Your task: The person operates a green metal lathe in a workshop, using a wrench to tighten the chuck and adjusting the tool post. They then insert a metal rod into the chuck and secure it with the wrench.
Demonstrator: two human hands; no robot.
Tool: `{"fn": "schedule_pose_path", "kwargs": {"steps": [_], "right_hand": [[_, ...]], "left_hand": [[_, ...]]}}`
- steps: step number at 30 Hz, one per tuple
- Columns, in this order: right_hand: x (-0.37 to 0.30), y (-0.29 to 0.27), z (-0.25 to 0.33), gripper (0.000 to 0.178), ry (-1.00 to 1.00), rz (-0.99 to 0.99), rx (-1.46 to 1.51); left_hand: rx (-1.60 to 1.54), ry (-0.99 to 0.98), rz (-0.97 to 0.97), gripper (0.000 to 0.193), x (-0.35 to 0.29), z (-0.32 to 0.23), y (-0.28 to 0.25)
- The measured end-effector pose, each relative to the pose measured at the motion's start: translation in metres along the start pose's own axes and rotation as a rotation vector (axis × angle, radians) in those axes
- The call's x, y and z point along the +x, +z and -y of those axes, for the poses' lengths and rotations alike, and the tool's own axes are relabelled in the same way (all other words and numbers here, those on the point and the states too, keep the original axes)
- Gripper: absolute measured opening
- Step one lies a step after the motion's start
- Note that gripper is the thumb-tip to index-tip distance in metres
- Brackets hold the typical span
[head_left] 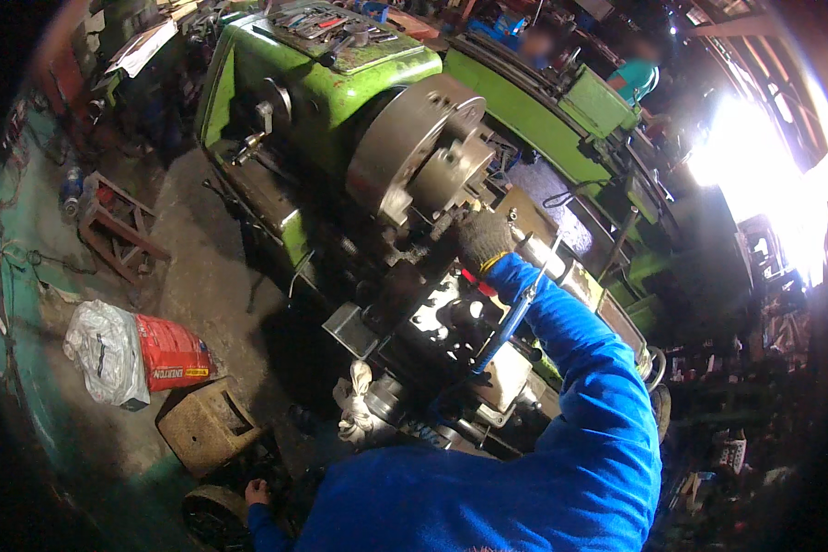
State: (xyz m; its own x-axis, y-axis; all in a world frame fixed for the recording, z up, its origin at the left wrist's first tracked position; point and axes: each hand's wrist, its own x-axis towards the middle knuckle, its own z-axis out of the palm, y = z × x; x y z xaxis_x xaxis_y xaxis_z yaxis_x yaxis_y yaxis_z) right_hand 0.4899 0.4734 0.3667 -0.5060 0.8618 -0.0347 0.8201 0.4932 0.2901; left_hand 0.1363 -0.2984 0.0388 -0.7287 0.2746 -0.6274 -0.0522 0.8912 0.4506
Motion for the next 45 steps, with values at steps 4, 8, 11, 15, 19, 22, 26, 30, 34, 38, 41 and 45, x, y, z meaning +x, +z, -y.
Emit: {"fn": "schedule_pose_path", "kwargs": {"steps": [4, 8, 11, 15, 19, 22, 26, 30, 34, 38, 41, 45], "right_hand": [[-0.001, 0.001, -0.003, 0.025, -0.064, -0.104, -0.03], [-0.003, -0.016, 0.004, 0.021, -0.024, -0.003, -0.002], [0.002, -0.012, 0.003, 0.021, 0.008, -0.006, -0.031], [0.003, 0.008, 0.008, 0.022, 0.037, -0.231, -0.106], [-0.002, -0.008, 0.007, 0.021, -0.008, -0.151, -0.046], [-0.006, -0.001, 0.001, 0.02, 0.051, -0.177, -0.111], [0.005, 0.038, -0.012, 0.02, 0.133, -0.051, -0.011], [-0.01, -0.012, -0.008, 0.019, 0.005, -0.195, 0.078], [0.007, -0.031, -0.026, 0.028, 0.185, -0.044, 0.206], [0.041, -0.011, -0.099, 0.025, 0.376, -0.068, 0.688], [0.077, 0.002, -0.145, 0.016, -0.054, -0.098, 0.302], [0.106, 0.044, -0.18, 0.014, -0.163, -0.159, 0.191]], "left_hand": [[-0.023, -0.039, 0.025, 0.022, 0.007, -0.001, -0.004], [-0.051, 0.009, 0.018, 0.024, 0.019, 0.006, -0.004], [-0.097, -0.036, 0.067, 0.023, 0.011, -0.018, 0.002], [-0.227, -0.068, 0.07, 0.024, 0.02, 0.007, 0.001], [-0.181, -0.045, 0.029, 0.028, 0.018, 0.009, 0.002], [-0.132, -0.04, 0.029, 0.03, 0.013, 0.01, 0.003], [-0.138, -0.133, 0.04, 0.032, 0.018, 0.005, 0.005], [-0.016, 0.047, 0.077, 0.029, 0.019, 0.0, -0.003], [-0.012, 0.135, 0.065, 0.024, 0.028, -0.01, -0.003], [-0.445, 0.054, 0.121, 0.021, 0.032, -0.034, -0.01], [-0.369, 0.097, 0.149, 0.02, 0.024, -0.037, -0.019], [0.207, 0.173, 0.03, 0.021, 0.019, -0.051, -0.032]]}}
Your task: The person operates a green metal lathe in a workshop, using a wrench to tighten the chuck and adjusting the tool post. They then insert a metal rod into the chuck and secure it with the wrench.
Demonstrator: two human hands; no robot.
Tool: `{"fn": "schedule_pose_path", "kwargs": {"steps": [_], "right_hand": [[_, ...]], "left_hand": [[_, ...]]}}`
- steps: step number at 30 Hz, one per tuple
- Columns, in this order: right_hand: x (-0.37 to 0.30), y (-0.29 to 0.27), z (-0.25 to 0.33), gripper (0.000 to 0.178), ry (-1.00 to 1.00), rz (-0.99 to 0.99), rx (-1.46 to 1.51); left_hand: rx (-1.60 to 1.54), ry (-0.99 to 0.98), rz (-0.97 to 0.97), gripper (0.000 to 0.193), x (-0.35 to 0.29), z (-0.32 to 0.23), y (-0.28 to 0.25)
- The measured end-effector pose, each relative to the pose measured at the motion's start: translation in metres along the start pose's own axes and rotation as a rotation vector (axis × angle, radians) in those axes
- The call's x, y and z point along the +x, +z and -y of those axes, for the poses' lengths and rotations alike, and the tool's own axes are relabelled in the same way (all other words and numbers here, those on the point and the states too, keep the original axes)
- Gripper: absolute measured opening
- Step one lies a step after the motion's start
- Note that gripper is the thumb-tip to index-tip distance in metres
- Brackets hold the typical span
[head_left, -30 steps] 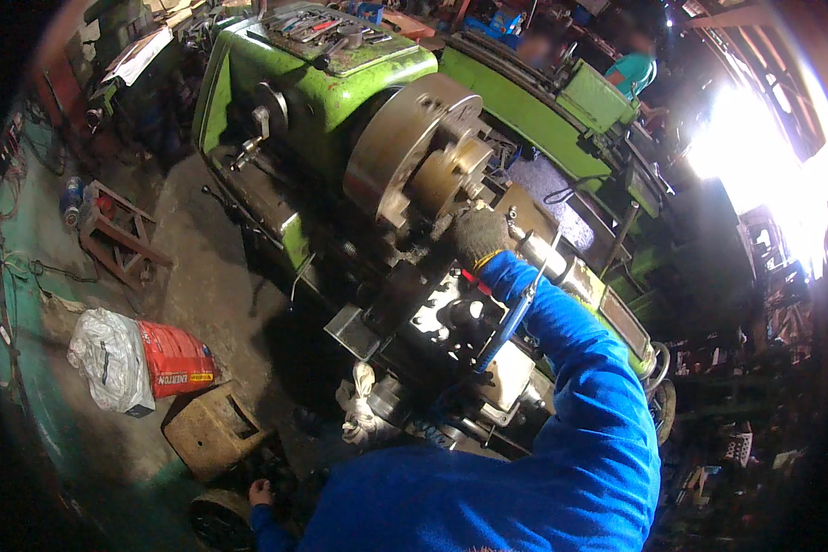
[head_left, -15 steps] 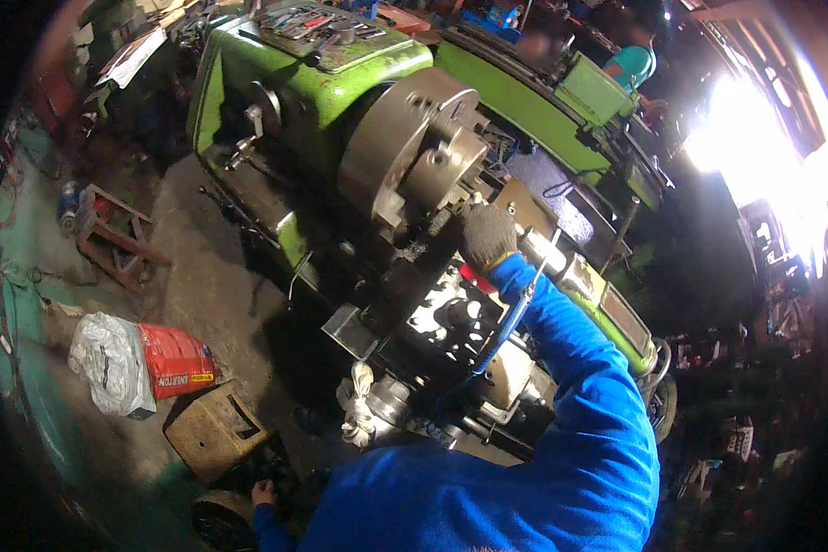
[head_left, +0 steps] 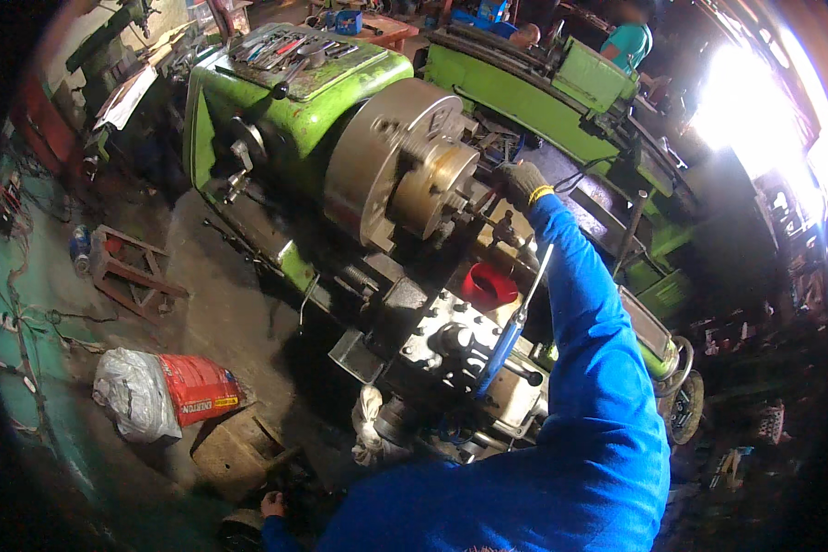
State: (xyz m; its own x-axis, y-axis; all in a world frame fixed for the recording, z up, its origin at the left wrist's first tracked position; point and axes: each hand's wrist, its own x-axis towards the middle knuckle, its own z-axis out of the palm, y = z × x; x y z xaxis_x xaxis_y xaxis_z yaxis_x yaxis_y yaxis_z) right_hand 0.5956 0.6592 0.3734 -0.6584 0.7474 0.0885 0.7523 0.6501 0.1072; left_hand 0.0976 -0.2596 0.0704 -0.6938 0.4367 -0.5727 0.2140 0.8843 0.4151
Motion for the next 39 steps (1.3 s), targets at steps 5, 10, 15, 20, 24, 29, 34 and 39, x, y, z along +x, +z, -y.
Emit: {"fn": "schedule_pose_path", "kwargs": {"steps": [5, 10, 15, 20, 24, 29, 34, 39], "right_hand": [[0.016, 0.058, -0.049, 0.018, 0.135, 0.21, 0.006], [0.022, 0.02, -0.015, 0.019, -0.121, 0.285, 0.221], [0.025, 0.008, -0.026, 0.018, -0.205, 0.19, 0.189], [-0.003, -0.011, -0.008, 0.02, 0.05, 0.156, 0.62], [-0.04, -0.067, 0.05, 0.013, 0.372, 0.159, 0.718], [-0.037, -0.062, 0.044, 0.015, 0.712, 0.049, 0.897], [-0.022, -0.029, -0.021, 0.014, 0.395, 0.392, 0.51], [0.015, -0.023, 0.008, 0.018, 0.231, 0.458, 0.508]], "left_hand": [[0.033, -0.071, -0.007, 0.023, -0.002, -0.015, -0.021], [-0.066, -0.212, 0.011, 0.026, -0.007, -0.026, -0.029], [0.106, 0.038, 0.036, 0.029, 0.025, -0.058, -0.016], [-0.238, 0.084, 0.069, 0.032, 0.092, -0.107, 0.047], [-0.156, 0.26, 0.185, 0.033, 0.167, -0.182, 0.082], [-0.159, 0.383, 0.27, 0.026, 0.242, -0.268, 0.132], [-0.056, 0.538, 0.197, 0.03, 0.249, -0.304, 0.107], [0.026, 0.47, 0.118, 0.033, 0.227, -0.237, 0.069]]}}
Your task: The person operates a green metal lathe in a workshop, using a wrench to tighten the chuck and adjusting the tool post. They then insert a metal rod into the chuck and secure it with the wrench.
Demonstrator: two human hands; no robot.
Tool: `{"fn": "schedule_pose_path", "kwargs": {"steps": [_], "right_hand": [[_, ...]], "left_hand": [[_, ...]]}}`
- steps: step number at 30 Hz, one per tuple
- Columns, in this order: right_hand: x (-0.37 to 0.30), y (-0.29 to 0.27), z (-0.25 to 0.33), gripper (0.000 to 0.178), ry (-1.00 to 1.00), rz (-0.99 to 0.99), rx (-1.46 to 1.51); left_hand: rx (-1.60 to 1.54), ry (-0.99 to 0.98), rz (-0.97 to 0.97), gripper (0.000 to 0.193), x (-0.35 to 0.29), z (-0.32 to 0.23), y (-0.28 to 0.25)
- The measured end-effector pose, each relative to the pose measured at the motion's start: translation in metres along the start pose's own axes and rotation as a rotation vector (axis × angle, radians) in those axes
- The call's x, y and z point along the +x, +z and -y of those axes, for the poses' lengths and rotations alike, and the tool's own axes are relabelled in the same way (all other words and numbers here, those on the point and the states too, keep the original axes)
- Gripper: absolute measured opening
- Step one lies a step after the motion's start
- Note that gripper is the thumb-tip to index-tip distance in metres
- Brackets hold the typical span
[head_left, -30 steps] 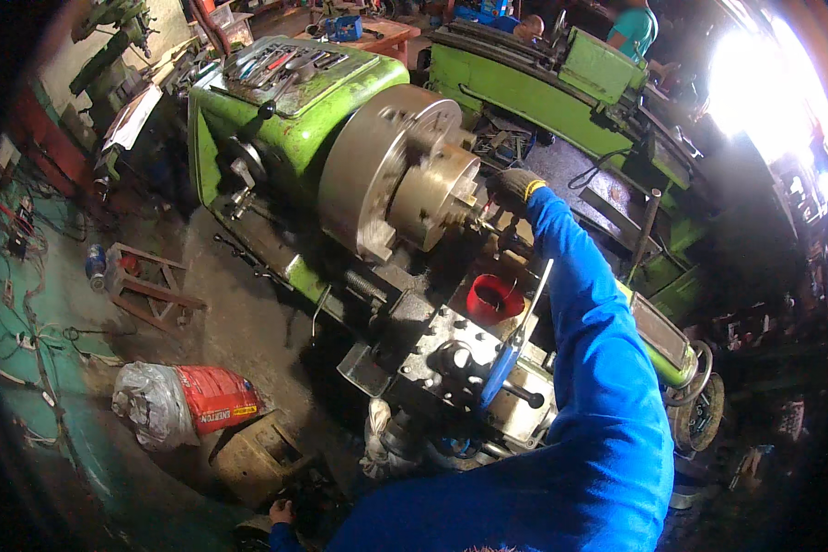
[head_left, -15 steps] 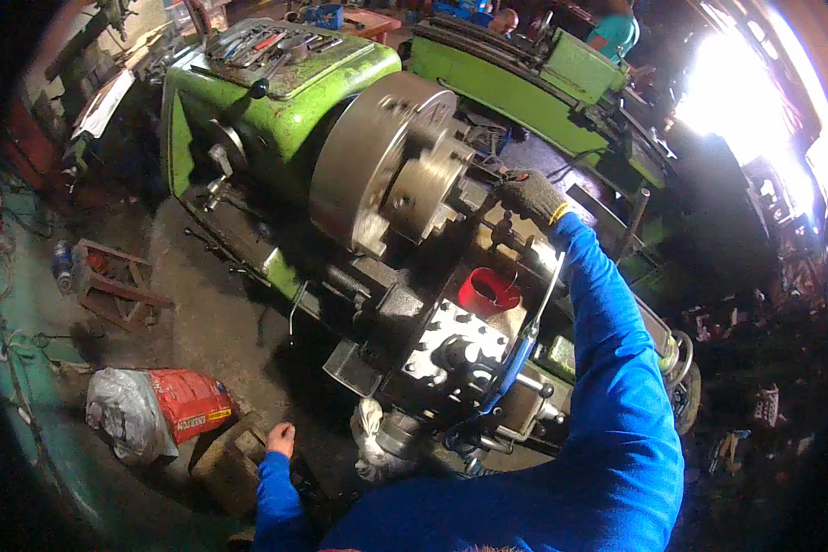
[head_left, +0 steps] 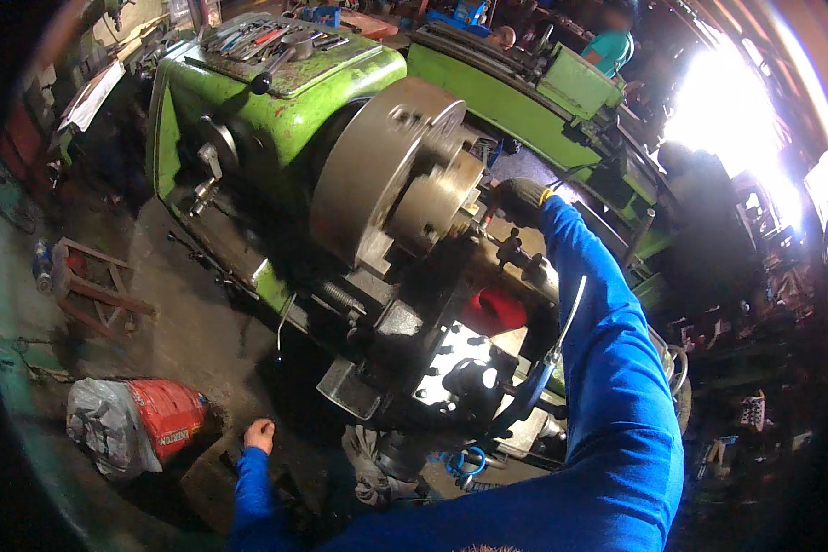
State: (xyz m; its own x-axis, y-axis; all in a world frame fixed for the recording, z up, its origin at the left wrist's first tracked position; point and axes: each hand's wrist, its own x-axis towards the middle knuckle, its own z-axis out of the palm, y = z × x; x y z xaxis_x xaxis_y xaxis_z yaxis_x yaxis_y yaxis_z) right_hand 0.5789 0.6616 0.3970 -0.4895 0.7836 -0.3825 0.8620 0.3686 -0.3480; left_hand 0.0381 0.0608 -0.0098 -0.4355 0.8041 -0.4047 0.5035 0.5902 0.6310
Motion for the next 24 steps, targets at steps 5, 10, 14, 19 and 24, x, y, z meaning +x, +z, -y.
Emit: {"fn": "schedule_pose_path", "kwargs": {"steps": [5, 10, 14, 19, 24], "right_hand": [[0.015, 0.01, -0.016, 0.021, -0.168, -0.043, 0.007], [0.014, 0.013, -0.015, 0.018, -0.213, -0.126, -0.131], [0.033, 0.007, -0.056, 0.016, -0.308, -0.189, -0.357], [0.005, -0.004, -0.013, 0.013, -0.068, -0.024, -0.119], [0.024, 0.019, -0.028, 0.015, -0.351, -0.211, -0.349]], "left_hand": [[0.063, -0.169, 0.087, 0.033, -0.041, 0.063, -0.008], [0.051, -0.081, 0.039, 0.032, -0.038, 0.037, 0.021], [-0.132, -0.117, 0.054, 0.028, -0.008, -0.017, 0.035], [-0.138, -0.087, 0.02, 0.029, 0.033, -0.016, 0.055], [-0.112, -0.112, 0.045, 0.03, 0.045, -0.045, 0.048]]}}
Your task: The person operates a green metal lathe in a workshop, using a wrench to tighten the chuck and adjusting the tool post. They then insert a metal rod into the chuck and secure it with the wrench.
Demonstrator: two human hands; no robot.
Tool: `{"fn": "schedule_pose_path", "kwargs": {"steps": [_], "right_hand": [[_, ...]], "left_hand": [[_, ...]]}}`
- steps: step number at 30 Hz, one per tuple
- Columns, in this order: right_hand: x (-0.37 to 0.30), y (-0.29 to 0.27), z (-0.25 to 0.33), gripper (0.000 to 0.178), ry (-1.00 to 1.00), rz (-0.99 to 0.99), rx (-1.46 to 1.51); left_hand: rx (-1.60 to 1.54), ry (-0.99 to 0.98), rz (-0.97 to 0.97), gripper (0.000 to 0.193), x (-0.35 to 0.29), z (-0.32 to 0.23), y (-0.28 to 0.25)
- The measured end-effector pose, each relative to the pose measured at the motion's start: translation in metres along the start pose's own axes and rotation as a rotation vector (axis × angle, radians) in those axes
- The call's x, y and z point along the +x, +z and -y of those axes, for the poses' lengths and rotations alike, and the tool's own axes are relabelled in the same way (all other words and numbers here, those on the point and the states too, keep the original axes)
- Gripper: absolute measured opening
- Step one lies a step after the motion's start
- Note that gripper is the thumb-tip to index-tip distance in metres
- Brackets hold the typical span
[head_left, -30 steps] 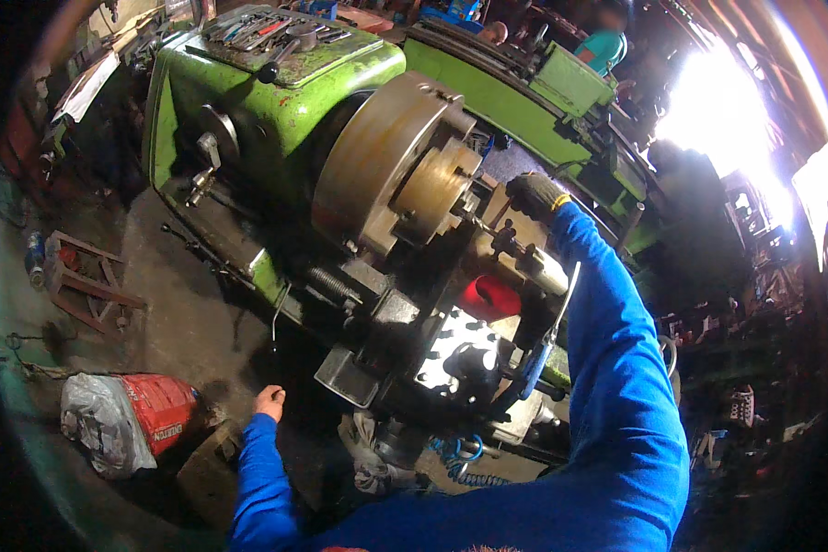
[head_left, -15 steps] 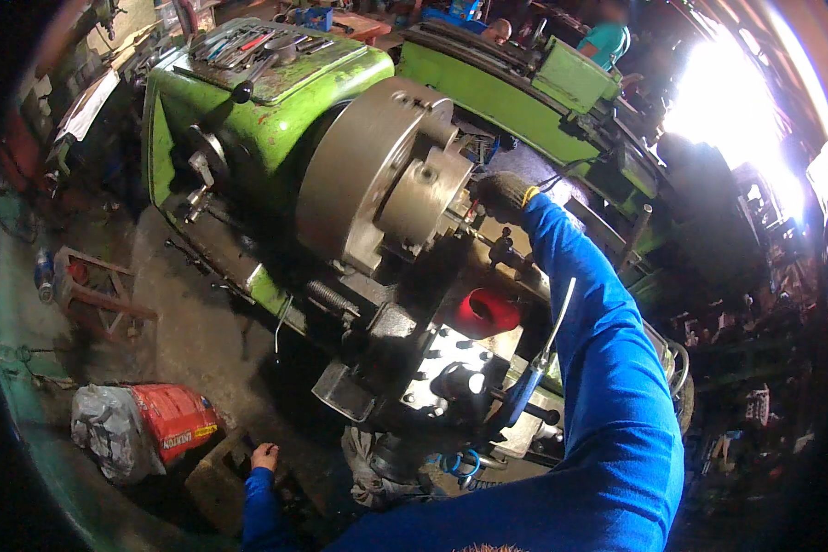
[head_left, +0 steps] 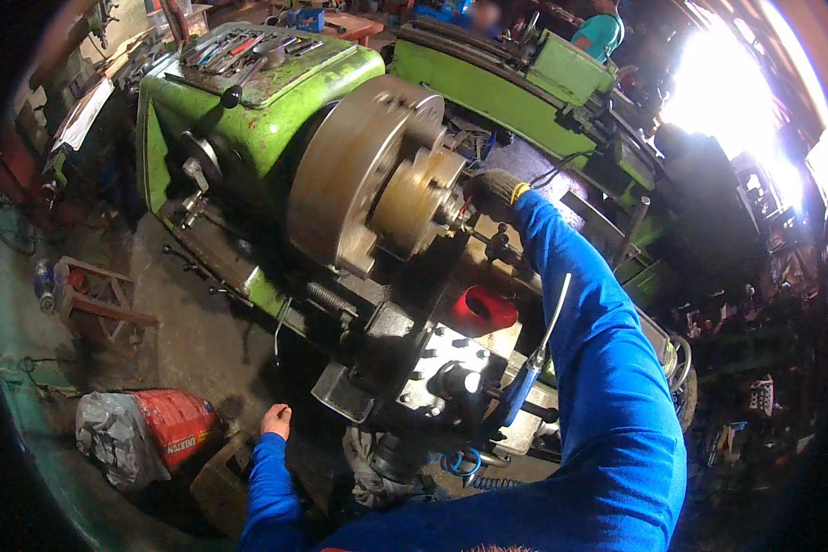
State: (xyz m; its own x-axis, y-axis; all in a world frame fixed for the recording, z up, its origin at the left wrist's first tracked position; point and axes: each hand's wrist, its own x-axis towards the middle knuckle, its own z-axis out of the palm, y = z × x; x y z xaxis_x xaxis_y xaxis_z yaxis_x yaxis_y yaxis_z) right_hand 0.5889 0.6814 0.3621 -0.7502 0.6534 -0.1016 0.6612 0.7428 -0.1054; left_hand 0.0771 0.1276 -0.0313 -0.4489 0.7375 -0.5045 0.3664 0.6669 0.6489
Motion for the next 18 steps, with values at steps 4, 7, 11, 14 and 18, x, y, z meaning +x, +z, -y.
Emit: {"fn": "schedule_pose_path", "kwargs": {"steps": [4, 7, 11, 14, 18], "right_hand": [[-0.021, -0.022, 0.028, 0.018, 0.335, -0.061, 0.105], [-0.049, -0.053, 0.08, 0.024, 0.719, -0.258, 0.576], [-0.083, -0.022, 0.13, 0.026, 0.675, -0.581, 0.668], [-0.087, -0.024, 0.159, 0.029, 0.395, -0.409, 0.08], [-0.079, -0.028, 0.174, 0.035, 0.191, -0.467, -0.003]], "left_hand": [[-0.043, -0.019, -0.004, 0.037, -0.004, -0.001, 0.005], [0.047, 0.079, -0.092, 0.044, 0.025, 0.022, 0.023], [0.146, 0.026, -0.067, 0.052, 0.064, -0.014, 0.023], [0.2, 0.017, -0.081, 0.052, 0.069, -0.048, 0.022], [0.277, 0.044, -0.111, 0.055, 0.071, -0.074, 0.017]]}}
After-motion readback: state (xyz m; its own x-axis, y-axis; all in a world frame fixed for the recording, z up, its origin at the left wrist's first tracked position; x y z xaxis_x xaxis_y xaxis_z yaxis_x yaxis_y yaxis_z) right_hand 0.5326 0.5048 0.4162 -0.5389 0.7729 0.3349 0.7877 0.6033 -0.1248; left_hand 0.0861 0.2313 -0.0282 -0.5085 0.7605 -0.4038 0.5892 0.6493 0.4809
